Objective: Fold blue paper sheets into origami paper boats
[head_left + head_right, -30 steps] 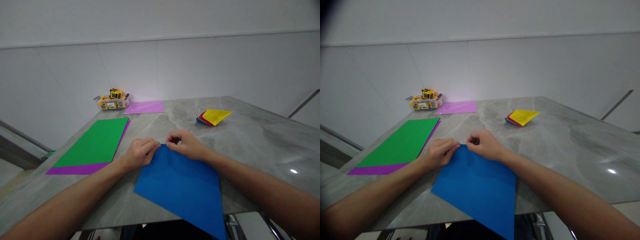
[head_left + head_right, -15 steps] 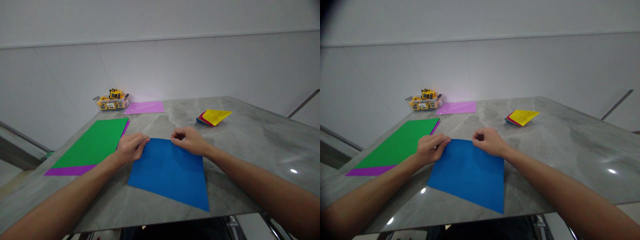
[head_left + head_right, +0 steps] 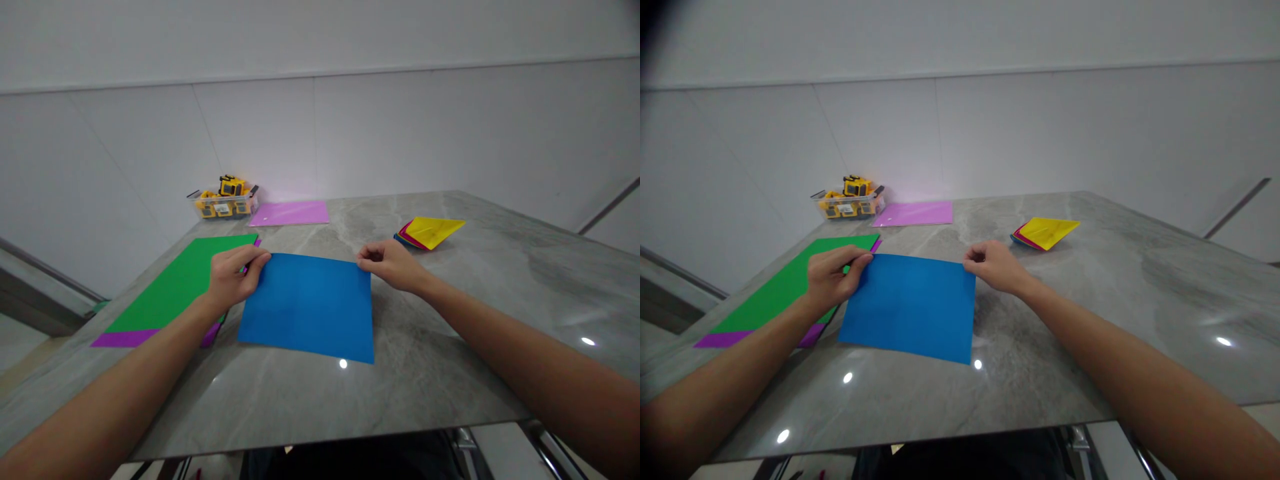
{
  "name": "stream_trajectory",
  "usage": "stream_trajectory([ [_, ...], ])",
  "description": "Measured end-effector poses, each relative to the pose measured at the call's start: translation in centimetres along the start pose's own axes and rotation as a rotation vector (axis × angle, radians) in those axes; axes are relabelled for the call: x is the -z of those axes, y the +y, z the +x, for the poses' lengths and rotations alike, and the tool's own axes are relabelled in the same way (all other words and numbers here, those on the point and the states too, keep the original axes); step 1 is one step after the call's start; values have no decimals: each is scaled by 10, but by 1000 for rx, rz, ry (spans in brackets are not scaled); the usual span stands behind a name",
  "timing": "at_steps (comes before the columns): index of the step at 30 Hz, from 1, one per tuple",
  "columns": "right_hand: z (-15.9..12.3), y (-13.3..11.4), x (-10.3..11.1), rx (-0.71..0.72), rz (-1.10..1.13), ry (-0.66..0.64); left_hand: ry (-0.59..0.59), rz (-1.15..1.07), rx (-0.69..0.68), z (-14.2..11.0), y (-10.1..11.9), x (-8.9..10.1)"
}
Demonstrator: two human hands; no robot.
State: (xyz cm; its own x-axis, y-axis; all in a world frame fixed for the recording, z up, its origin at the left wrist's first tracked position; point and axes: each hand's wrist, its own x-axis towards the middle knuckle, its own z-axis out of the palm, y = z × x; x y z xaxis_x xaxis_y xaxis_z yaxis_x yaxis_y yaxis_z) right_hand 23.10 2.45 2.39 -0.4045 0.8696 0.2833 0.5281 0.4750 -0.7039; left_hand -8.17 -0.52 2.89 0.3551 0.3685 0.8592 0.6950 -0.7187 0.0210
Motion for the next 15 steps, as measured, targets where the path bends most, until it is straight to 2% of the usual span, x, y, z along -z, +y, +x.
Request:
stream_trajectory([
  [9,0,5,12,-56,-4,-67,-61,-1,81,1,-6,3],
  [12,4,16,21,-132,-191,-50,-39,9,167,0,-12,7],
  [15,9,32,29,-230,-400,89,22,53,290,-1,-19,9],
])
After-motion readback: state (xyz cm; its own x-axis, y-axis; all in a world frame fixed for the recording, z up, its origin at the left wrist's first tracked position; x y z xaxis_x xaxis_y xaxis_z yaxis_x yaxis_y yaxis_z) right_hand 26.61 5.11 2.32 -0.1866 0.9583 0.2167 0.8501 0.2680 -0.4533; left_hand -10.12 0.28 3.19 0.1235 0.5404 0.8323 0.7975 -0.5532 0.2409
